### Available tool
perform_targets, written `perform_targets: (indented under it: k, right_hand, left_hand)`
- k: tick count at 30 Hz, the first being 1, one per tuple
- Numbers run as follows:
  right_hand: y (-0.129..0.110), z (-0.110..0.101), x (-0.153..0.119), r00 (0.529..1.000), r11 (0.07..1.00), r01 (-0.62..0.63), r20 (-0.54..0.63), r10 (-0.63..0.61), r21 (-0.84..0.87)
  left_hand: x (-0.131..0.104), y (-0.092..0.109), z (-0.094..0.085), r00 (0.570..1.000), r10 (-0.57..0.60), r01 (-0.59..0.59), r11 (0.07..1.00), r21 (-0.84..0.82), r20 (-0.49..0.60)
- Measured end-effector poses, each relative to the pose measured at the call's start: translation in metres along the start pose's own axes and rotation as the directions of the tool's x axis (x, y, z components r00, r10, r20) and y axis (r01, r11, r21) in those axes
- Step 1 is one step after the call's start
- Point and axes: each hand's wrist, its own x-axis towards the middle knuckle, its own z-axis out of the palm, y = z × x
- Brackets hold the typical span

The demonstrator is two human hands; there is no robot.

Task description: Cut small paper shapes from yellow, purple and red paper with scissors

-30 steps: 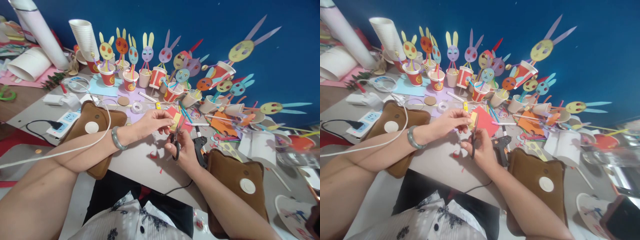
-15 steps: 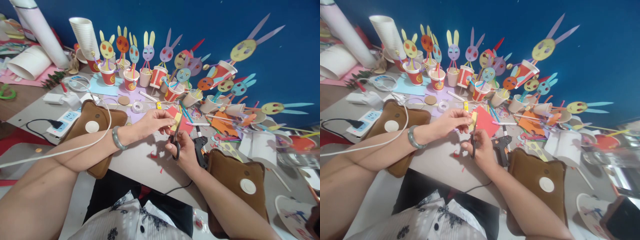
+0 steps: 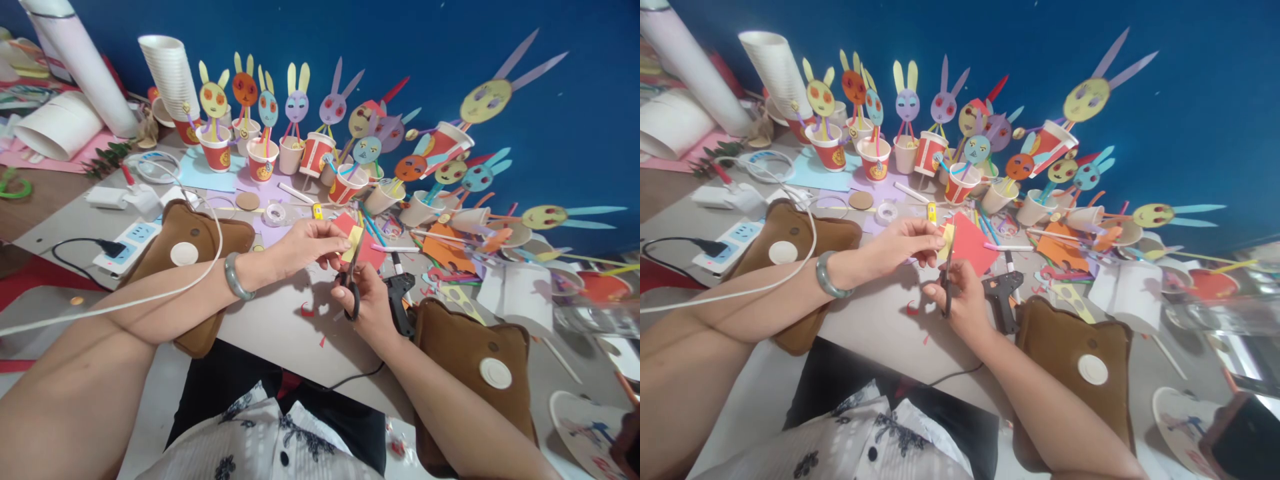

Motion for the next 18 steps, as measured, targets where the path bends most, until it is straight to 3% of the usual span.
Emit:
perform_targets:
  k: [18]
  right_hand:
    - [-0.0056, 0.0018, -0.0006, 1.0, 0.999, -0.008, -0.024, 0.009, 0.043]
  left_hand:
    - [0.0002, 0.0004, 0.0007, 0.999, -0.033, 0.033, 0.999, -0.003, -0.026]
